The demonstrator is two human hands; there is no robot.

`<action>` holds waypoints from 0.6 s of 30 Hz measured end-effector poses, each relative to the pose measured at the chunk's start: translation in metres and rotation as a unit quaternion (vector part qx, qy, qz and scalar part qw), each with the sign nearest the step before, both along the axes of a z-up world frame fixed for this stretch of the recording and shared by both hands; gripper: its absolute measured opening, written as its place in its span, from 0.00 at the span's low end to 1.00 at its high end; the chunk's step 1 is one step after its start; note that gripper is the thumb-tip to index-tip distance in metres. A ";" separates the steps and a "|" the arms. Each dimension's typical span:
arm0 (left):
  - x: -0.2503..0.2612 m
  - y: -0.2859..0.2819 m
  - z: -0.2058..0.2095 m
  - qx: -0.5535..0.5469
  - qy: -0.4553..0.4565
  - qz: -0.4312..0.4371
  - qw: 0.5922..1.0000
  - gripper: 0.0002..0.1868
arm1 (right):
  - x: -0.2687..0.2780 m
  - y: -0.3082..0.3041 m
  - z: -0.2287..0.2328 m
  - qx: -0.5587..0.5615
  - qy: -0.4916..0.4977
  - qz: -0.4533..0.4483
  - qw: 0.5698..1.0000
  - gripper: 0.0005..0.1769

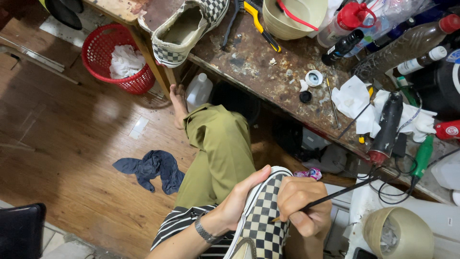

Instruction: The person paints a checkered pattern onto a slip-on shoe using a small brush. They hold the shoe in their left hand and carefully apply black paint to the white squares of the pattern.

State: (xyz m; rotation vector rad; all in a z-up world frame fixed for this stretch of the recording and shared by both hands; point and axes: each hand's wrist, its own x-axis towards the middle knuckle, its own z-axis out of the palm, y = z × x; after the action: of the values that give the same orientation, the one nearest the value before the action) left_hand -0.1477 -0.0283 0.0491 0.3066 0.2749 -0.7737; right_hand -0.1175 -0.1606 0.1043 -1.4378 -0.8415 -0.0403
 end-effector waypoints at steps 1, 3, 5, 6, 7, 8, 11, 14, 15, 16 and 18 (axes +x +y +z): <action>0.000 0.000 0.001 0.000 0.000 0.000 1.000 0.26 | 0.000 0.000 0.000 0.000 0.000 0.000 1.000 0.10; 0.001 0.000 0.002 -0.003 0.001 0.008 1.000 0.25 | 0.001 0.000 0.000 -0.003 -0.007 -0.003 1.000 0.14; 0.000 -0.001 0.001 -0.008 0.004 0.007 1.000 0.26 | 0.001 -0.001 -0.002 -0.002 -0.006 -0.001 1.000 0.13; 0.000 -0.001 0.000 -0.013 0.006 0.005 1.000 0.26 | 0.001 -0.001 -0.003 0.000 -0.006 0.000 1.000 0.11; 0.000 0.000 0.000 -0.013 0.006 0.005 1.000 0.26 | 0.001 -0.001 -0.003 0.000 -0.007 0.000 1.000 0.11; 0.000 0.000 -0.001 -0.011 0.003 0.002 1.000 0.26 | 0.001 -0.001 -0.002 -0.002 -0.008 0.000 1.000 0.12; 0.001 0.000 0.002 -0.004 -0.007 0.001 1.000 0.27 | 0.000 0.000 -0.001 -0.002 -0.002 -0.008 1.000 0.11; 0.000 -0.001 0.001 -0.004 -0.001 -0.002 1.000 0.28 | -0.001 0.001 0.000 0.001 0.009 -0.019 1.000 0.10; 0.000 -0.001 -0.001 -0.011 0.010 -0.005 1.000 0.28 | -0.001 0.001 0.001 0.001 0.013 -0.023 1.000 0.10; 0.000 -0.001 0.000 -0.011 0.010 -0.005 1.000 0.28 | -0.001 0.002 0.001 0.001 0.013 -0.023 1.000 0.10; 0.001 -0.001 0.000 -0.010 0.000 0.007 1.000 0.25 | 0.000 0.003 0.002 0.005 0.014 -0.033 0.999 0.11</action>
State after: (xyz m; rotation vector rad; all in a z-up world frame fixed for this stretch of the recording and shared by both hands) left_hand -0.1468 -0.0292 0.0496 0.2865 0.2688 -0.7621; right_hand -0.1179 -0.1578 0.1067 -1.4526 -0.7701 -0.0747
